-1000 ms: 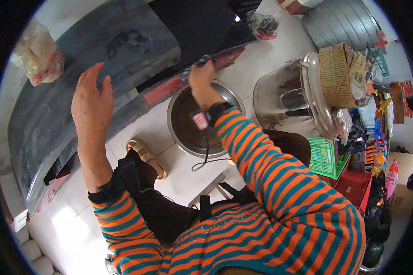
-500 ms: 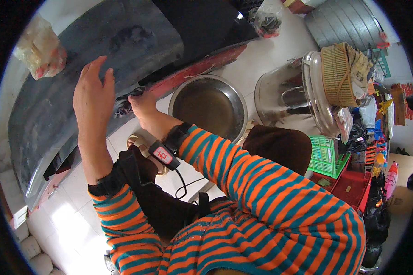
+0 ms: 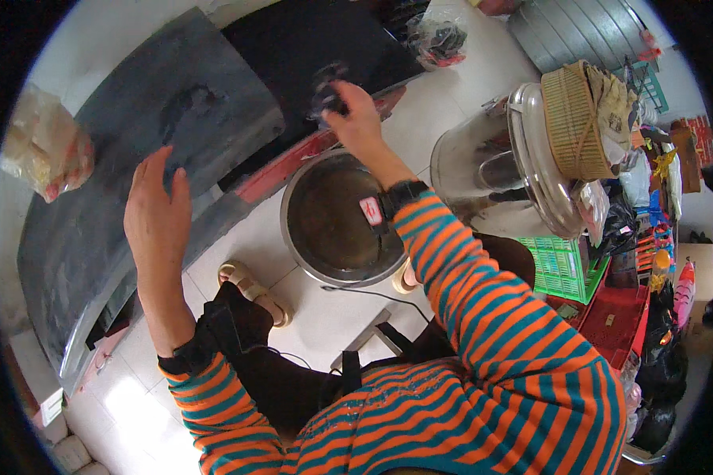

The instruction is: The person wipes a dark countertop with a cloth, moves a plastic bag of garlic aside, and cleans the front edge of the counter. They then remove a metal lid and a flat metal plate from a drawer, place them on the floor, and continue wiping the counter. The cloth is rinsed in a metal bowl and wrung out before further wiping.

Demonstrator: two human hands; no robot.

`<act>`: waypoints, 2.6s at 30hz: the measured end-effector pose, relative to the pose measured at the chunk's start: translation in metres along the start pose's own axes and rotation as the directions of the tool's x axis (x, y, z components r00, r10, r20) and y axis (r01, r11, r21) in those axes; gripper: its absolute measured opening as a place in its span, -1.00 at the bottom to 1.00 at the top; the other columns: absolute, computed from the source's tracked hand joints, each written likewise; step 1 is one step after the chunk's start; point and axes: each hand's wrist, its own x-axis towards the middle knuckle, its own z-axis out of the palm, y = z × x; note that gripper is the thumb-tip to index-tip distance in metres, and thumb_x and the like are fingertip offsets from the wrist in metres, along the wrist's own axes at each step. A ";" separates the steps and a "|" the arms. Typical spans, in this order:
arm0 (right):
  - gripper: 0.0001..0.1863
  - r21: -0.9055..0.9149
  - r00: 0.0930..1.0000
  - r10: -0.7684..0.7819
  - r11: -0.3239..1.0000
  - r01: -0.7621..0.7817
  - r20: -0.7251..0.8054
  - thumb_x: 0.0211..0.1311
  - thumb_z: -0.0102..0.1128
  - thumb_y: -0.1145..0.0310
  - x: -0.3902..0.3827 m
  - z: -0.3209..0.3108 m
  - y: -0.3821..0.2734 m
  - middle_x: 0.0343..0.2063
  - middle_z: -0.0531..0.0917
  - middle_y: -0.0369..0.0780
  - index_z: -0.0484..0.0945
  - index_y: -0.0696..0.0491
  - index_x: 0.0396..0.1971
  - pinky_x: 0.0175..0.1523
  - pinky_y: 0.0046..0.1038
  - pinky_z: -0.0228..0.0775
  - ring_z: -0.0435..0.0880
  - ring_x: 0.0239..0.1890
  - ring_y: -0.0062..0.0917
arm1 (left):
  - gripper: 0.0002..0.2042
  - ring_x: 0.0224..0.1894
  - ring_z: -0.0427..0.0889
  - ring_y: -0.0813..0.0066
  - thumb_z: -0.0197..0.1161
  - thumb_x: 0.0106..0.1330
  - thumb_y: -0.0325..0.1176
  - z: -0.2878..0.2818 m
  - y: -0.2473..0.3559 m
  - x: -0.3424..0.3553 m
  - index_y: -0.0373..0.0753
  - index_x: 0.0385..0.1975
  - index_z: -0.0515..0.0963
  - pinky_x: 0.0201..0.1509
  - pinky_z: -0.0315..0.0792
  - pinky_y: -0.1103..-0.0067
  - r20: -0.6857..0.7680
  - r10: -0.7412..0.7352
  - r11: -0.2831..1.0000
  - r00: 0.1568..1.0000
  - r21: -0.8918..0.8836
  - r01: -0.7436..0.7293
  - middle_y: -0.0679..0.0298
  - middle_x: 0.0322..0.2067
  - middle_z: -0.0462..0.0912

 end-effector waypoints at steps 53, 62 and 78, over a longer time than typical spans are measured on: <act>-0.20 0.363 0.810 0.584 0.747 -0.557 0.042 0.15 0.19 0.59 -0.075 0.058 0.021 0.11 0.47 -0.20 0.21 -0.08 0.44 0.20 -0.48 0.37 0.50 0.07 -0.45 | -0.62 0.10 0.63 0.03 0.18 0.41 -0.20 0.002 -0.033 -0.011 -0.03 0.21 0.53 0.13 0.51 0.29 -0.052 0.045 0.996 0.998 0.082 -0.041 0.08 0.13 0.61; -0.19 0.423 0.810 0.585 0.729 -0.538 0.022 0.08 0.23 0.58 -0.074 0.064 0.012 0.13 0.47 -0.19 0.23 -0.02 0.41 0.23 -0.48 0.35 0.48 0.09 -0.44 | -0.61 0.05 0.65 0.05 0.18 0.40 -0.18 -0.001 -0.026 -0.011 -0.05 0.20 0.53 0.11 0.51 0.29 -0.027 -0.002 0.997 1.000 0.081 0.004 0.08 0.09 0.63; -0.21 0.490 0.785 0.612 0.656 -0.574 0.101 0.11 0.22 0.54 -0.073 0.055 0.016 0.19 0.45 -0.07 0.23 -0.06 0.41 0.31 -0.39 0.28 0.46 0.19 -0.32 | -0.62 0.06 0.65 0.07 0.18 0.41 -0.18 -0.002 -0.032 -0.017 -0.06 0.19 0.54 0.12 0.51 0.30 -0.038 0.002 0.993 0.999 0.120 0.003 0.11 0.10 0.63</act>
